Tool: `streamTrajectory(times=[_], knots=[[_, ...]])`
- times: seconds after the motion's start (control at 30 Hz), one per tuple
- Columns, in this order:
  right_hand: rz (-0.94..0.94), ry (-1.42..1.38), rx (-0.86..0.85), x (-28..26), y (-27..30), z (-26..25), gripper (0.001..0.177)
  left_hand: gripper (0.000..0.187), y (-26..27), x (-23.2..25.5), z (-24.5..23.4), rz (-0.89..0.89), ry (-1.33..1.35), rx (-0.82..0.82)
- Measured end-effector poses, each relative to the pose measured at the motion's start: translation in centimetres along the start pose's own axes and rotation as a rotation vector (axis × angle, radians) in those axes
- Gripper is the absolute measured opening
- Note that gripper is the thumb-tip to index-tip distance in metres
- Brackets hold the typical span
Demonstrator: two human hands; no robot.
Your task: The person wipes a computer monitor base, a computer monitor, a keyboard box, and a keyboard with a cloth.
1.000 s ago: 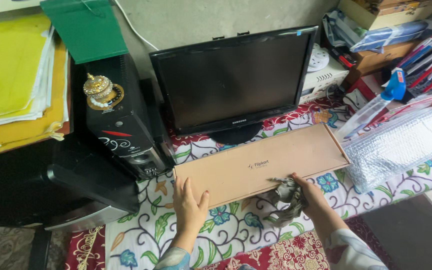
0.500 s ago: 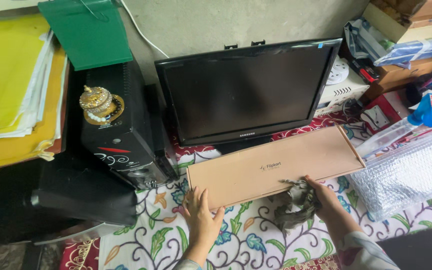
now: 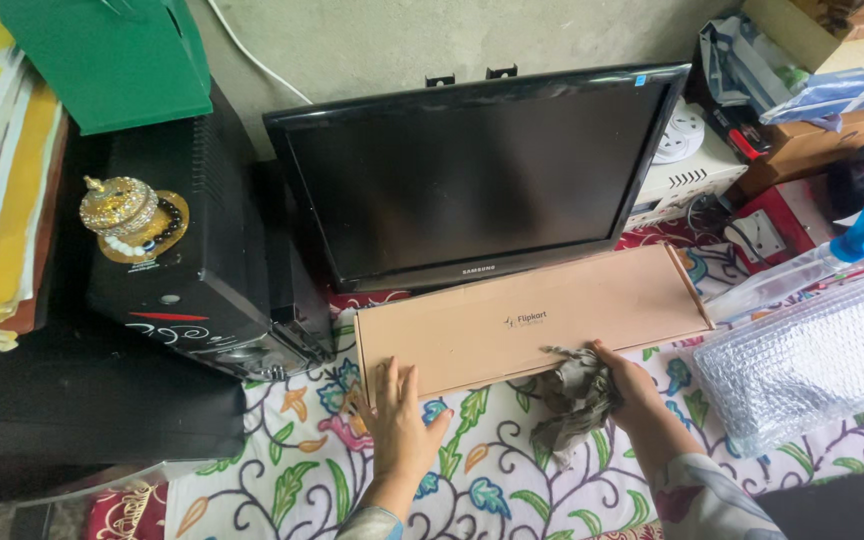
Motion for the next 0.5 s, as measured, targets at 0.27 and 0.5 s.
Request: streamTrajectory(times=[0.27, 0.5], knots=[[0.057, 0.040, 0.058, 0.6, 1.1, 1.8, 0.026, 0.087, -0.9, -0.9, 0.2, 0.021, -0.075, 0.002], [0.091, 0.094, -0.007, 0.8, 0.8, 1.9, 0.028, 0.074, -1.3, -1.3, 0.3, 0.052, -0.102, 0.003]])
Point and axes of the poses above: each hand's wrist, its own y-axis away from the middle knuckle, its own z-axis out of the palm, x = y × z, the point moved 8 cm from there along -y, towards the middle knuckle, and after that the axes turned 3 degrees about z, right-handed, at the moved point
